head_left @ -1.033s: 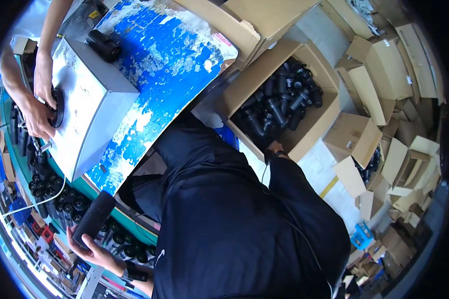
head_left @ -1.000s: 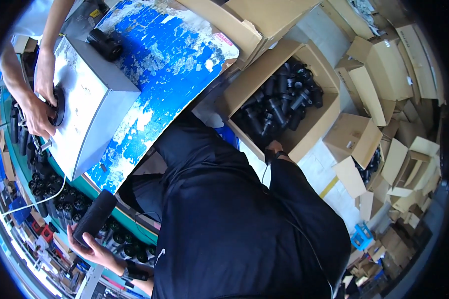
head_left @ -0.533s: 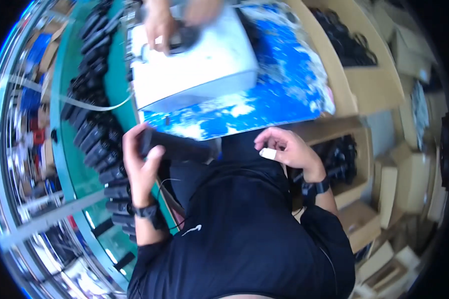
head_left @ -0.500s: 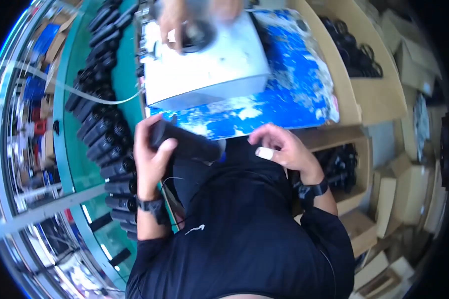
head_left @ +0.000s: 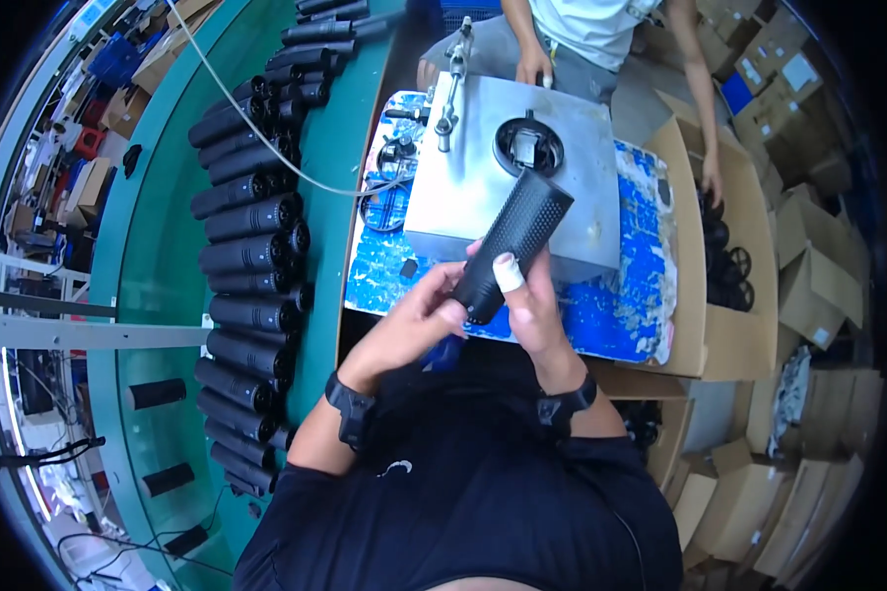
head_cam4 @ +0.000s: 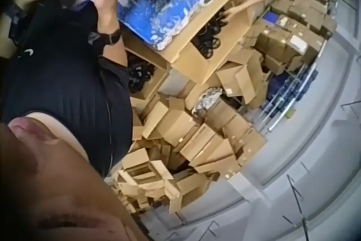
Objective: The person picks up a black cylinder, fits it onto a machine to press it, and then attaches a black plastic piece to the cylinder before placing the unit into a box.
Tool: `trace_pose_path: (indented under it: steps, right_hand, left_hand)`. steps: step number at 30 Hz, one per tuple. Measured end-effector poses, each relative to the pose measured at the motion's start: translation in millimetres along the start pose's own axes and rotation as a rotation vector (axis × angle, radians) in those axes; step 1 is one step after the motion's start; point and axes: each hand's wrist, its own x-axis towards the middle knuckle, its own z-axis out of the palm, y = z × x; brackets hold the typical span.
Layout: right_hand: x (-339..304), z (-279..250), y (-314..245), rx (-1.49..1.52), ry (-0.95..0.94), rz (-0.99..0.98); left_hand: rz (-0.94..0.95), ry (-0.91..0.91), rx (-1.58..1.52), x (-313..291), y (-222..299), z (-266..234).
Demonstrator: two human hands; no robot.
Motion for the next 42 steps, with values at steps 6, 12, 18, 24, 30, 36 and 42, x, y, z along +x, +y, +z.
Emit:
trace_pose_path:
  steps: [6, 12, 18, 24, 30, 36, 42]
  right_hand:
    - [8.1, -29.8, -40.6, -0.420, 0.100, -0.203]
    - [79.8, -75.9, -111.1, -0.344, 0.066, -0.293]
    - [174.5, -125.2, -99.8, -1.547, 0.037, -0.546]
    - [193.9, -51.5, -104.4, -1.967, 0.049, 0.317]
    - [201.4, -28.6, -93.5, -2.136, 0.168, 0.389]
    - [203.6, -25.6, -95.2, -2.111, 0.167, 0.388]
    - [195.5, -78.8, -88.3, -1.938, 0.142, 0.107]
  left_hand:
    - [0.419, 0.062, 0.687, 37.1, 30.2, 26.2]
    - [0.696, 0.130, 1.062, 123.6, 50.2, 6.5]
    - [0.773, 0.106, 1.415, 183.7, 28.3, -1.7]
    - [0.767, 0.104, 1.434, 188.0, 20.3, -11.6]
    - [0.720, 0.095, 1.385, 185.8, 20.7, -6.4]
    - [0.665, 0.086, 1.389, 189.8, 26.5, -5.6]
    - [0.666, 0.117, 1.363, 184.9, 22.3, -7.1]
